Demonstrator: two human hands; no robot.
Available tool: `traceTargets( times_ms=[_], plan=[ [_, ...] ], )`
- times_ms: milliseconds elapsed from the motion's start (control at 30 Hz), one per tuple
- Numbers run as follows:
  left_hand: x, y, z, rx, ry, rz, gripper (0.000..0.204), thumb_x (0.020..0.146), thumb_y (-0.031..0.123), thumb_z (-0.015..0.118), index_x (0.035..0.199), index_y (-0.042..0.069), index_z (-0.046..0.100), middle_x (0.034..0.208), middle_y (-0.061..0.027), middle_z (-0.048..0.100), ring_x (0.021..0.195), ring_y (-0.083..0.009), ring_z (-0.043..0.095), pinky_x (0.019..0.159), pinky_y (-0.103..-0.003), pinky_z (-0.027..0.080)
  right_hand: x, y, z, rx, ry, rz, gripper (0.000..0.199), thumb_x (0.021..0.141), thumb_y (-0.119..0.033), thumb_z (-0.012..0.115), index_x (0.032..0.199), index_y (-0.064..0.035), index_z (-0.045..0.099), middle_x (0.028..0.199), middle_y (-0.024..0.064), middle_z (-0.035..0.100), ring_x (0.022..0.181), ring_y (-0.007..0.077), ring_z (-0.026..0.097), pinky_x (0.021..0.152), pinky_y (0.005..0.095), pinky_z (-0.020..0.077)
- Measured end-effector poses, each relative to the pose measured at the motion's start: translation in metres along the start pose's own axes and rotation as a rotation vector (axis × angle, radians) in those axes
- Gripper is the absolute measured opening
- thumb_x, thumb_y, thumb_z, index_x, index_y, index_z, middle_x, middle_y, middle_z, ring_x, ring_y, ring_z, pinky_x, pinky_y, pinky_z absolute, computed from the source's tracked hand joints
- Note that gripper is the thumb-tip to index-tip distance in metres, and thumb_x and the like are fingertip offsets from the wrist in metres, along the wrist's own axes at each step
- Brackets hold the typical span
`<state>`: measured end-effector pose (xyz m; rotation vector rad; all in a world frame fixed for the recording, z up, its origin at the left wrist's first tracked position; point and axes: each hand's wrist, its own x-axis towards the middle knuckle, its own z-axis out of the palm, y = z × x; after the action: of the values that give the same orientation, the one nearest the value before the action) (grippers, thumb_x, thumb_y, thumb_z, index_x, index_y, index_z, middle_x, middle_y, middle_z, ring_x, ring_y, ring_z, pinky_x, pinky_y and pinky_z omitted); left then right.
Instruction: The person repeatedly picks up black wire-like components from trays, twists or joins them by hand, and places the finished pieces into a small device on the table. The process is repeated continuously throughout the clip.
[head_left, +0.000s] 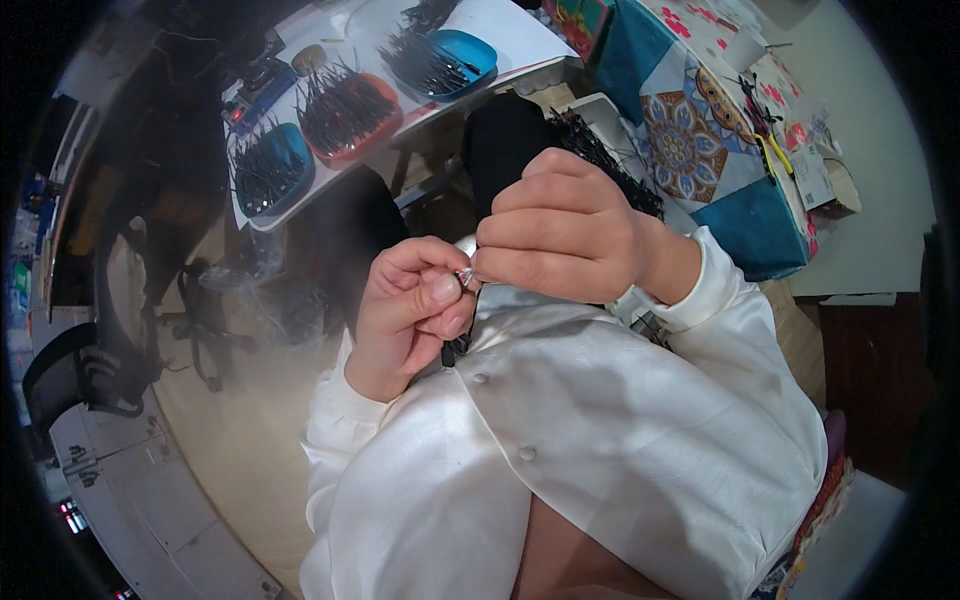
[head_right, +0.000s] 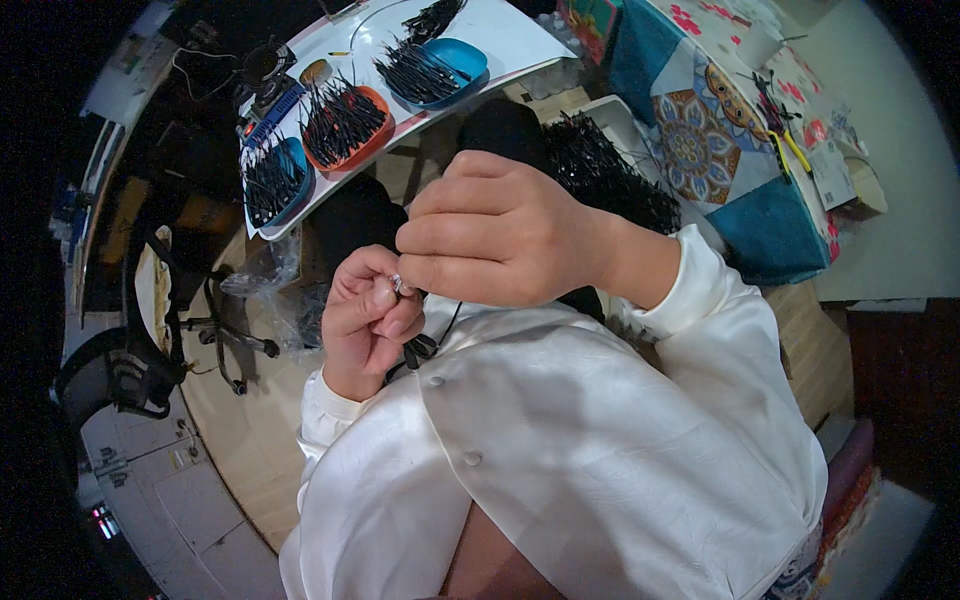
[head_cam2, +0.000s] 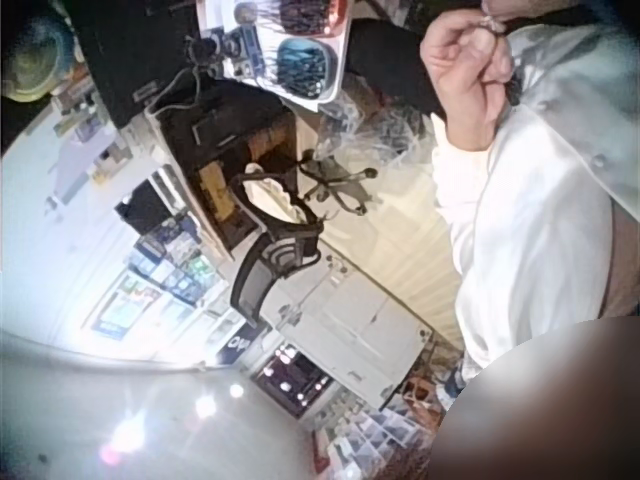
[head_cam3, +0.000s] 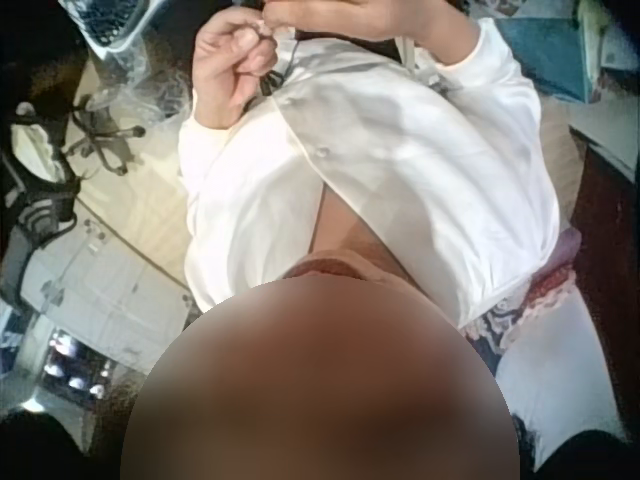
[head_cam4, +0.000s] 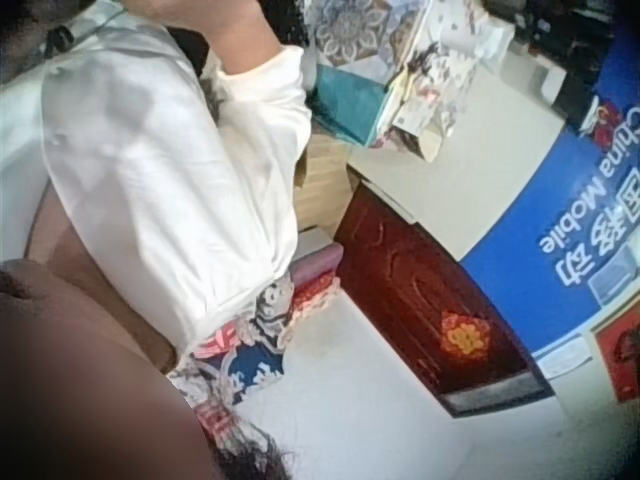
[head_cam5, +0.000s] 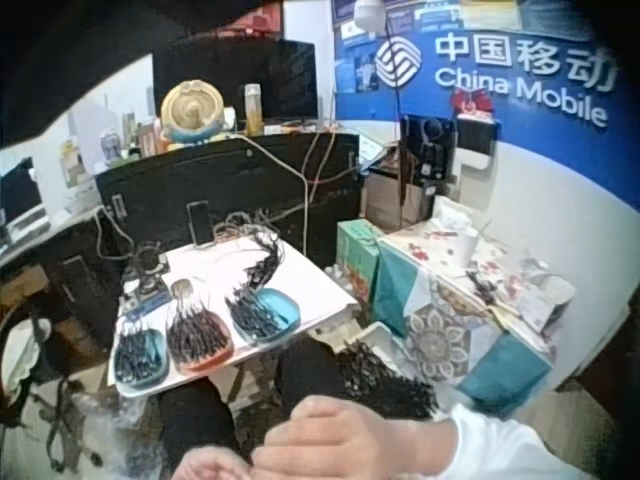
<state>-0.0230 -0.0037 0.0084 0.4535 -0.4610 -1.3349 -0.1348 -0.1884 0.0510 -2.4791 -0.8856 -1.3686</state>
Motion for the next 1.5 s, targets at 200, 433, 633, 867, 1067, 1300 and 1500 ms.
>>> traceTargets(
  times_ms=[200, 433, 633, 867, 1067, 1300, 1500],
  plan=[
    [0.006, 0.009, 0.007, 1.226, -0.096, 0.47, 0.013, 0.082, -0.003, 0.064, 0.096, -0.005, 0.065, 0.075, -0.0107, 0.064, 0.058, -0.0132, 0.057, 0.05, -0.026, 0.044, -0.012, -0.012, -0.008, 0.917, -0.301, 0.903, 0.013, 0.086, -0.014, 0.067, 0.083, -0.0035, 0.06, 0.083, 0.003, 0.061, 0.075, 0.0128, 0.056, 0.066, 0.0257, 0.0445],
    [0.007, 0.007, 0.003, 0.943, -0.027, 0.308, 0.012, 0.084, 0.0, 0.065, 0.094, -0.006, 0.066, 0.074, -0.0103, 0.064, 0.06, -0.0131, 0.058, 0.052, -0.025, 0.045, -0.017, -0.016, -0.011, 1.249, -0.283, 1.279, 0.014, 0.088, -0.015, 0.066, 0.094, -0.0021, 0.065, 0.087, 0.0033, 0.063, 0.076, 0.0121, 0.059, 0.069, 0.0247, 0.0471],
    [0.012, 0.0, -0.01, 0.145, -0.053, 0.042, 0.014, 0.086, 0.002, 0.065, 0.097, -0.007, 0.064, 0.084, -0.0151, 0.066, 0.057, -0.0123, 0.052, 0.048, -0.022, 0.037, -0.008, 0.001, -0.011, 0.46, -0.089, 0.395, 0.019, 0.076, -0.006, 0.075, 0.094, -0.0038, 0.068, 0.089, 0.0069, 0.063, 0.075, 0.0226, 0.059, 0.065, 0.0298, 0.0476],
    [0.012, -0.005, -0.011, -0.041, -0.109, -0.09, 0.015, 0.085, 0.001, 0.064, 0.099, -0.007, 0.065, 0.085, -0.0155, 0.065, 0.057, -0.0122, 0.051, 0.045, -0.02, 0.032, -0.007, 0.001, -0.001, 0.464, -0.012, 0.22, 0.017, 0.072, -0.002, 0.076, 0.086, -0.0021, 0.067, 0.088, 0.0071, 0.063, 0.074, 0.0225, 0.059, 0.064, 0.0314, 0.0481],
    [0.012, 0.011, 0.0, 0.611, -0.098, 0.112, 0.01, 0.083, -0.002, 0.066, 0.092, -0.006, 0.068, 0.075, -0.0111, 0.065, 0.061, -0.013, 0.059, 0.053, -0.023, 0.045, -0.012, -0.018, 0.005, 0.871, 0.024, 0.677, 0.011, 0.076, 0.0, 0.071, 0.084, -0.0008, 0.064, 0.088, 0.0094, 0.063, 0.076, 0.0212, 0.058, 0.068, 0.0312, 0.046],
    [0.019, 0.041, 0.01, 1.08, -0.021, 0.318, 0.009, 0.084, -0.003, 0.064, 0.091, -0.004, 0.069, 0.077, -0.0117, 0.067, 0.06, -0.0116, 0.06, 0.054, -0.023, 0.046, -0.005, 0.007, 0.0, 0.661, -0.092, 0.669, 0.019, 0.077, -0.015, 0.076, 0.091, -0.0042, 0.069, 0.1, 0.0096, 0.062, 0.089, 0.0236, 0.054, 0.075, 0.0315, 0.0444],
    [0.032, 0.06, 0.005, 1.056, 0.029, 0.301, 0.01, 0.084, -0.002, 0.064, 0.092, -0.005, 0.069, 0.077, -0.0115, 0.067, 0.061, -0.0118, 0.06, 0.055, -0.024, 0.046, 0.016, 0.03, 0.007, 0.276, -0.084, 0.399, 0.026, 0.067, -0.016, 0.078, 0.091, -0.0122, 0.069, 0.111, 0.0024, 0.06, 0.101, 0.0245, 0.05, 0.085, 0.0348, 0.0442]
  ],
)
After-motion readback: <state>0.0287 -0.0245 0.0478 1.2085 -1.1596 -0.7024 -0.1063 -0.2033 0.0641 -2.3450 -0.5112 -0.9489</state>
